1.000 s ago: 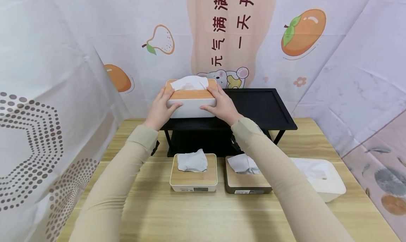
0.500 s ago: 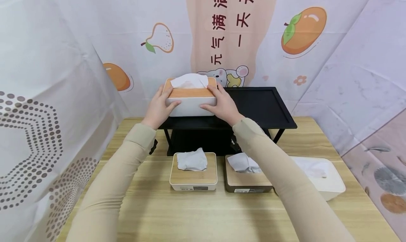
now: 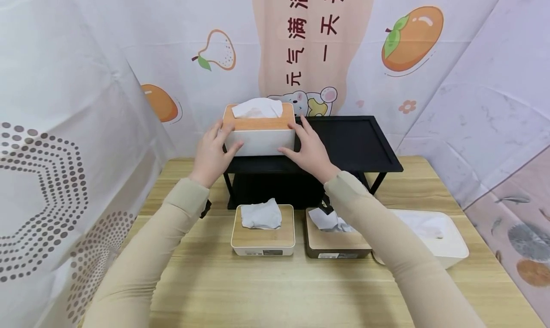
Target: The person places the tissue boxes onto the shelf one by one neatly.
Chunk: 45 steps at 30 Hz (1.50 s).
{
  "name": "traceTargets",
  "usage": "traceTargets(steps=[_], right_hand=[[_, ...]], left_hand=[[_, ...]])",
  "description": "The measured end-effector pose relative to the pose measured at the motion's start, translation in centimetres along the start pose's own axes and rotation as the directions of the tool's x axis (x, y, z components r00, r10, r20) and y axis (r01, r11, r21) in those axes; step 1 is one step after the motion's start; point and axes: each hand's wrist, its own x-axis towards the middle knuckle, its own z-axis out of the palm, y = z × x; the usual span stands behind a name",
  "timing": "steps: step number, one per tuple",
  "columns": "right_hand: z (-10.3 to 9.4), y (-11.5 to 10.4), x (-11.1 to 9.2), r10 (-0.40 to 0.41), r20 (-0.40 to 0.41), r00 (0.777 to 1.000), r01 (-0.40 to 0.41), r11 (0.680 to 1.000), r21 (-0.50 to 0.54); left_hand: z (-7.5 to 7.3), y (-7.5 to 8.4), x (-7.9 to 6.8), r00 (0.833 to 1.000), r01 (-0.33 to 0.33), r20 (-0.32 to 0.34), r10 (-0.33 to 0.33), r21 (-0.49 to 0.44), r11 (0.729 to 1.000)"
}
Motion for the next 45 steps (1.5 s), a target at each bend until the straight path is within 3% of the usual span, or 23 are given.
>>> traceTargets(steps=[13,21,30,35,45], right_hand=[[1.4,0.4,-4.0,-0.128,-0.046,0.991,0.129,0.992,0.017],[2.9,0.5,-6.4,-0.169,-0.046,0.984,0.171,0.985,0.036],[4.4,0.6,-8.7,-0.286,-0.094,0.954,0.284,0.958,-0.026],[5.2,0.5,-10.0,-0.29,-0.087,0.953,0.287,0.957,-0.042],[6.7,0.5,-12.8,-0.216,0.009,0.976,0.216,0.976,-0.036]], left_hand=[[0.9,0.0,-3.5,0.994,-0.086,-0.065,0.083,-0.032,0.996],[1.5,0.5,-5.7,0.992,-0.123,-0.048,0.119,-0.076,0.99],[3.1,0.3,-8.8,0.968,-0.231,-0.129,0.217,-0.105,0.967],[3.4,0.4,-10.5,0.98,-0.193,-0.08,0.184,-0.117,0.974],[3.9,0.1,-13.2,0.993,-0.121,-0.006,0.121,-0.109,0.987]])
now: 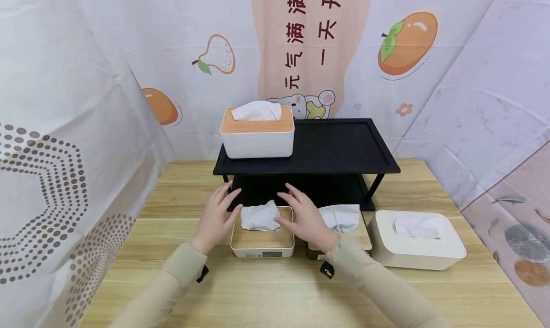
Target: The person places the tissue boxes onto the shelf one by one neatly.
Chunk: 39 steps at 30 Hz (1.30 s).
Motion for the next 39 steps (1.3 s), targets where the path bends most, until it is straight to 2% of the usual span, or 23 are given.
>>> traceTargets(steps=[4,9,15,22,26,31,34,36,39], right_hand=[[0.4,-0.1,-0.7,0.009,0.032,0.999,-0.008,1.0,-0.017],[0.9,-0.3,-1.6,0.017,0.108,0.994,-0.006,0.995,-0.1],[1.6,-0.7,-2.4,0.038,0.174,0.984,-0.008,0.985,-0.175],[2.9,-0.9,-3.3,0.042,0.216,0.975,0.021,0.96,-0.28],[3.7,-1.1,-3.8,0.047,0.221,0.974,0.018,0.959,-0.283],[4.7,-1.3,-4.3,0.078,0.231,0.97,-0.008,0.957,-0.29],[5.2,-1.4,-4.6,0.09,0.245,0.965,-0.011,0.952,-0.306],[5.3,-1.4,-4.8,0.1,0.247,0.964,-0.023,0.955,-0.296],[5.4,-1.5,-5.0,0.131,0.248,0.96,-0.063,0.962,-0.265]], left_hand=[[0.1,-0.1,-0.9,0.999,0.036,0.026,-0.035,-0.002,0.999],[0.3,0.0,-2.2,0.993,0.09,0.072,-0.09,-0.003,0.996],[0.7,0.1,-3.7,0.971,0.164,0.172,-0.164,0.011,0.986],[1.6,0.2,-5.1,0.922,0.253,0.296,-0.251,0.034,0.967],[2.1,0.4,-5.7,0.888,0.296,0.355,-0.292,0.043,0.954],[2.8,0.6,-6.2,0.815,0.366,0.46,-0.353,0.065,0.929],[3.2,0.6,-6.4,0.782,0.395,0.499,-0.374,0.068,0.916],[3.4,0.5,-6.5,0.768,0.404,0.516,-0.378,0.067,0.912],[3.6,0.6,-6.7,0.759,0.411,0.534,-0.372,0.049,0.91]])
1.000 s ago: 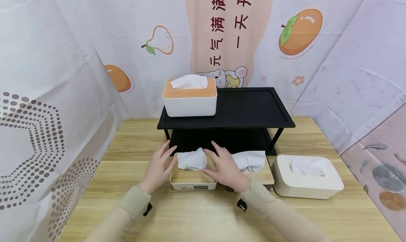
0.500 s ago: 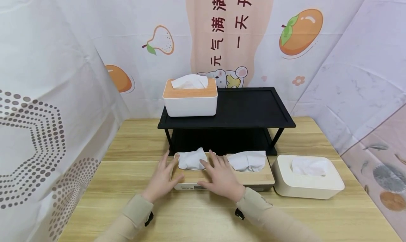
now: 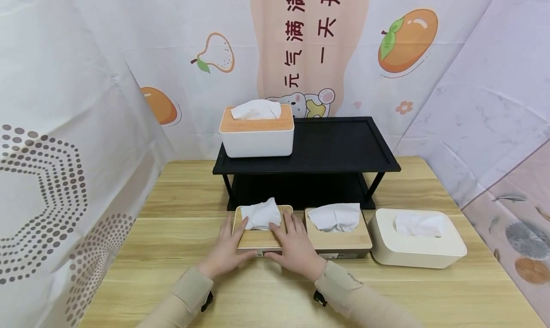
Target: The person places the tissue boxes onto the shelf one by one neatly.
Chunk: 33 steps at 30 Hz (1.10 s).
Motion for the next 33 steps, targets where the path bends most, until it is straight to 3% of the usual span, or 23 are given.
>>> traceTargets(steps=[11,20,28,33], right_hand=[[0.5,-0.4,0.0,0.115,0.119,0.986,-0.14,0.964,0.224],[1.7,-0.3,0.3,0.171,0.004,0.985,-0.164,0.94,0.3],[2.1,-0.6,0.0,0.234,-0.047,0.971,-0.191,0.881,0.433],[2.2,-0.7,-0.2,0.251,-0.061,0.966,-0.194,0.861,0.47]], left_hand=[[0.5,-0.2,-0.1,0.999,-0.027,-0.021,0.026,-0.053,0.998],[0.6,-0.1,0.2,1.0,-0.007,-0.023,0.004,-0.132,0.991],[0.9,-0.2,0.2,0.999,-0.015,-0.052,0.006,-0.179,0.984],[1.2,-0.2,0.2,0.998,-0.012,-0.07,-0.005,-0.243,0.97]])
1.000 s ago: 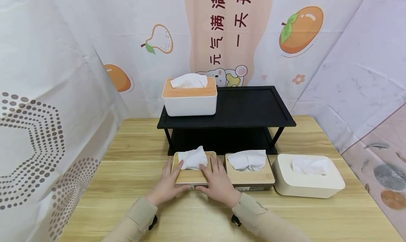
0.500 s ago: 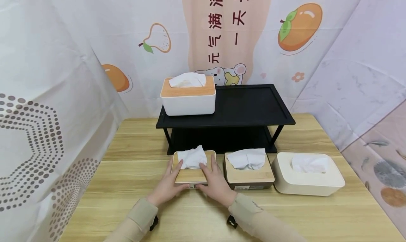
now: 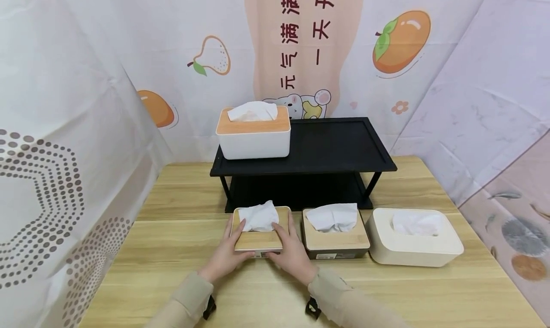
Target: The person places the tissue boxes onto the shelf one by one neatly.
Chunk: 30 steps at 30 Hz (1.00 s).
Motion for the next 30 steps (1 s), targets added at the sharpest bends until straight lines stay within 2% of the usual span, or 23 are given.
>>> traceTargets(steps=[8,17,22,30], right_hand=[[0.2,-0.1,0.0,0.068,-0.021,0.997,-0.067,0.997,0.021],[0.3,-0.5,0.3,0.097,-0.039,0.995,-0.095,0.994,0.05],[-0.1,-0.9,0.7,0.063,-0.063,0.996,-0.059,0.997,0.055],[-1.3,-2.2,1.1,0.012,-0.097,0.995,-0.015,0.999,-0.038]], left_hand=[[0.2,0.0,-0.1,1.0,-0.012,-0.026,0.01,-0.072,0.997],[-0.1,0.3,-0.4,0.998,-0.014,-0.063,0.006,-0.134,0.991],[-0.5,0.4,-0.5,0.995,-0.032,-0.095,0.021,-0.115,0.993],[-1.3,1.3,-0.7,0.987,-0.07,-0.149,0.059,-0.073,0.995]])
